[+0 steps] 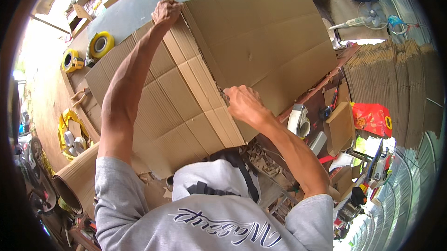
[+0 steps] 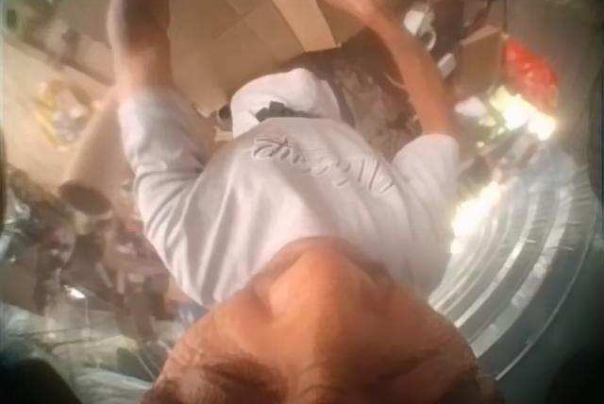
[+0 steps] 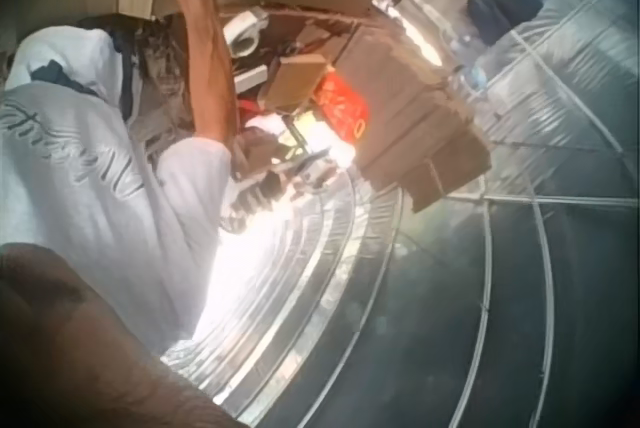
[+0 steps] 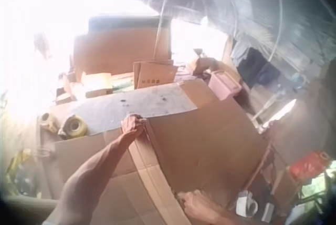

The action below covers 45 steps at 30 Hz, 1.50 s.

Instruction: The person cuts a large cardboard sheet with a utility knife, folds it into a box shape, and seals the seams with a handheld tape dispenser. The person handles cardboard pieces and rolls, and uses a knife and tape to assemble the box.

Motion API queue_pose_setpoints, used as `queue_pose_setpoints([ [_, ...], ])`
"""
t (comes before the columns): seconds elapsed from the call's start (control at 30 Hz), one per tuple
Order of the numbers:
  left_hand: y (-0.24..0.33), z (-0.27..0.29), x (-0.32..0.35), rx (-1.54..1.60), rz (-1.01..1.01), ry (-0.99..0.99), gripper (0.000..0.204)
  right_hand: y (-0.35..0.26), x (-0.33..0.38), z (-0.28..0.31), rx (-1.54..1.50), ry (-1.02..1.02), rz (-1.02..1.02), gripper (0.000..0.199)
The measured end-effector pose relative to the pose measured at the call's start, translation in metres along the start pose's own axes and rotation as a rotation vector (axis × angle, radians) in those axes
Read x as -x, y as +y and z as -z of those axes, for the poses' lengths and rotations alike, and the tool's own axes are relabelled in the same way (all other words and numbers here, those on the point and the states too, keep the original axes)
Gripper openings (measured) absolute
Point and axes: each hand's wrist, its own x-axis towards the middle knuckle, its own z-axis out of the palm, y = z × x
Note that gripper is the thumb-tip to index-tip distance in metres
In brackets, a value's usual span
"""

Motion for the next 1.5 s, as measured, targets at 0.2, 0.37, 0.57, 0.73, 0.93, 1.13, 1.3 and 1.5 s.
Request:
queue_pose_setpoints([
  [0.2, 0.003, 0.004, 0.0, 0.062, 0.031, -0.031, 0.028, -0.004, 0.011, 0.012, -0.016, 0.036, 0.022, 0.03],
  [0.37, 0.008, 0.001, 0.004, 0.013, -0.02, 0.011, 0.027, 0.0, -0.004, 0.007, 0.071, 0.059, 0.06, 0.022],
  [0.57, -0.008, 0.0, -0.001, 0.009, 0.037, -0.039, 0.029, 0.002, 0.064, 0.021, -0.115, 0.132, 0.075, 0.025],
  [0.73, -0.008, -0.005, -0.007, 0.011, 0.038, -0.051, 0.031, 0.019, 0.088, -0.048, -0.207, 0.363, 0.088, 0.033],
  [0.93, -0.01, -0.001, -0.007, 0.039, 0.043, -0.107, 0.033, 0.02, 0.083, -0.077, -0.161, 0.396, 0.081, 0.043],
  [1.13, -0.009, 0.004, -0.007, 0.066, 0.041, -0.126, 0.03, 0.024, 0.08, -0.092, -0.098, 0.444, 0.088, 0.045],
  [1.3, -0.01, -0.002, -0.009, 0.036, 0.051, -0.127, 0.031, 0.016, 0.058, -0.098, -0.068, 0.324, 0.045, 0.052],
  [1.5, -0.014, -0.01, -0.008, 0.1, 0.077, -0.086, 0.027, 0.025, 0.085, -0.109, -0.046, 0.328, 0.043, 0.051],
])
